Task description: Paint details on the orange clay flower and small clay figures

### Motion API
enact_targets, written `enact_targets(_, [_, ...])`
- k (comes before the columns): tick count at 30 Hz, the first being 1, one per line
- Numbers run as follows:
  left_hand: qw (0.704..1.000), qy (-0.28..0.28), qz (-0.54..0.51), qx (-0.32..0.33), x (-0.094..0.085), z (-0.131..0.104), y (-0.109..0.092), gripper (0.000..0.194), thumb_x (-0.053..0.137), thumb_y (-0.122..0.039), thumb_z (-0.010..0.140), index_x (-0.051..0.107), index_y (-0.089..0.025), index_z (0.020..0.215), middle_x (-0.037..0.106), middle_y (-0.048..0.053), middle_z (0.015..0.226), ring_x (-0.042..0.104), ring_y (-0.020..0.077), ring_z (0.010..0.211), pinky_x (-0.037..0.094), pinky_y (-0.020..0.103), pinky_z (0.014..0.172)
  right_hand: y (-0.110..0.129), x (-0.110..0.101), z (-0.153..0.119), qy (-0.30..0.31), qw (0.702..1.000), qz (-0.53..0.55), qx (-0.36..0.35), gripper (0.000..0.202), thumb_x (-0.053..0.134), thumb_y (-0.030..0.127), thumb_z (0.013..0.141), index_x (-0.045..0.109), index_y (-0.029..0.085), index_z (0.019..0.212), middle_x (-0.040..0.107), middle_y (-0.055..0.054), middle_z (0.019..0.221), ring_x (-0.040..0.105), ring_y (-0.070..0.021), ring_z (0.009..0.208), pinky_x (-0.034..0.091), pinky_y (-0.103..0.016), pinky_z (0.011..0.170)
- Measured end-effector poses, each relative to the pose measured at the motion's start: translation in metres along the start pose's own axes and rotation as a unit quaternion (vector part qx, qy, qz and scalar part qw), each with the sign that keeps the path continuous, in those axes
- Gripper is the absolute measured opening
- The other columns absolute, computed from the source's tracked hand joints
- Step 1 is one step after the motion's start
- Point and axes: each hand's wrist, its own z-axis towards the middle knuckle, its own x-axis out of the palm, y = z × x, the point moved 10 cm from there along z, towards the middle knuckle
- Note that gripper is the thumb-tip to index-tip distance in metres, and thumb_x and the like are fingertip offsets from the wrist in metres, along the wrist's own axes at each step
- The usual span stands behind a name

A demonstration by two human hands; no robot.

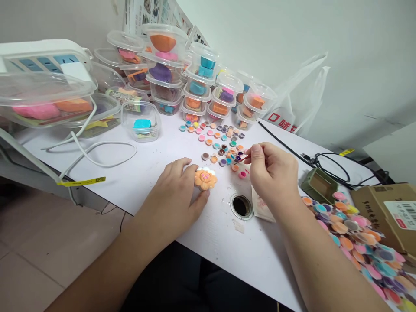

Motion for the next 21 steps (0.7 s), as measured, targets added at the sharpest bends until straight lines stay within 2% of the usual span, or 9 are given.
enact_targets(6, [1.0, -0.009, -0.008, 0.0, -0.001, -0.001, 0.0, 0.047, 0.051, -0.046, 0.095, 0.059, -0.014, 0.129, 0.052, 0.017, 0.142, 0.05, 0.0342, 0.132, 0.047, 0.053, 0.11, -0.006, 0.019, 0.0, 0.039, 0.994, 0.097, 0.006, 0.04, 0.049, 0.049, 0.101, 0.07, 0.019, 0.085, 0.074, -0.006, 0.076, 0.067, -0.0167, 0.062, 0.05, -0.03, 0.059])
enact_targets(11, [1.0, -0.01, -0.006, -0.007, 0.0, -0.003, 0.0, 0.048, 0.052, -0.045, 0.093, 0.059, -0.014, 0.129, 0.051, 0.017, 0.144, 0.048, 0.033, 0.135, 0.045, 0.051, 0.113, -0.002, 0.042, 0.0, 0.077, 0.988, 0.132, -0.009, 0.034, 0.051, 0.046, 0.102, 0.07, 0.02, 0.091, 0.076, -0.005, 0.082, 0.069, -0.0165, 0.068, 0.051, -0.03, 0.066])
enact_targets(13, [1.0, -0.001, -0.006, -0.017, 0.0, -0.001, 0.001, 0.057, 0.055, -0.044, 0.09, 0.054, -0.013, 0.138, 0.049, 0.017, 0.148, 0.046, 0.033, 0.138, 0.043, 0.05, 0.115, 0.001, 0.044, 0.001, 0.073, 0.991, 0.112, -0.021, 0.032, 0.051, 0.043, 0.102, 0.07, 0.021, 0.091, 0.076, -0.004, 0.081, 0.068, -0.0169, 0.069, 0.051, -0.03, 0.068])
enact_targets(17, [0.998, 0.058, 0.003, -0.016, 0.007, 0.012, 0.003, 0.096, 0.068, -0.056, 0.077, 0.032, -0.017, 0.158, 0.037, 0.018, 0.159, 0.036, 0.0398, 0.145, 0.038, 0.057, 0.116, 0.009, 0.051, 0.002, 0.088, 0.991, 0.078, -0.059, 0.029, 0.049, 0.038, 0.102, 0.07, 0.021, 0.091, 0.076, -0.004, 0.082, 0.069, -0.0178, 0.074, 0.049, -0.03, 0.072])
enact_targets(19, [0.996, 0.086, 0.022, 0.004, 0.01, 0.02, 0.003, 0.107, 0.071, -0.067, 0.071, 0.032, -0.023, 0.16, 0.032, 0.019, 0.163, 0.032, 0.0453, 0.147, 0.035, 0.062, 0.115, 0.013, 0.054, 0.002, 0.099, 0.99, 0.064, -0.074, 0.028, 0.048, 0.035, 0.102, 0.069, 0.022, 0.091, 0.077, -0.004, 0.083, 0.069, -0.0178, 0.075, 0.049, -0.03, 0.073])
enact_targets(21, [0.994, 0.099, 0.041, 0.023, 0.012, 0.026, 0.002, 0.108, 0.069, -0.075, 0.069, 0.036, -0.025, 0.159, 0.034, 0.019, 0.162, 0.031, 0.0476, 0.147, 0.033, 0.065, 0.114, 0.016, 0.057, 0.002, 0.111, 0.99, 0.036, -0.082, 0.026, 0.048, 0.032, 0.102, 0.068, 0.021, 0.09, 0.076, -0.004, 0.083, 0.068, -0.0179, 0.074, 0.048, -0.03, 0.073])
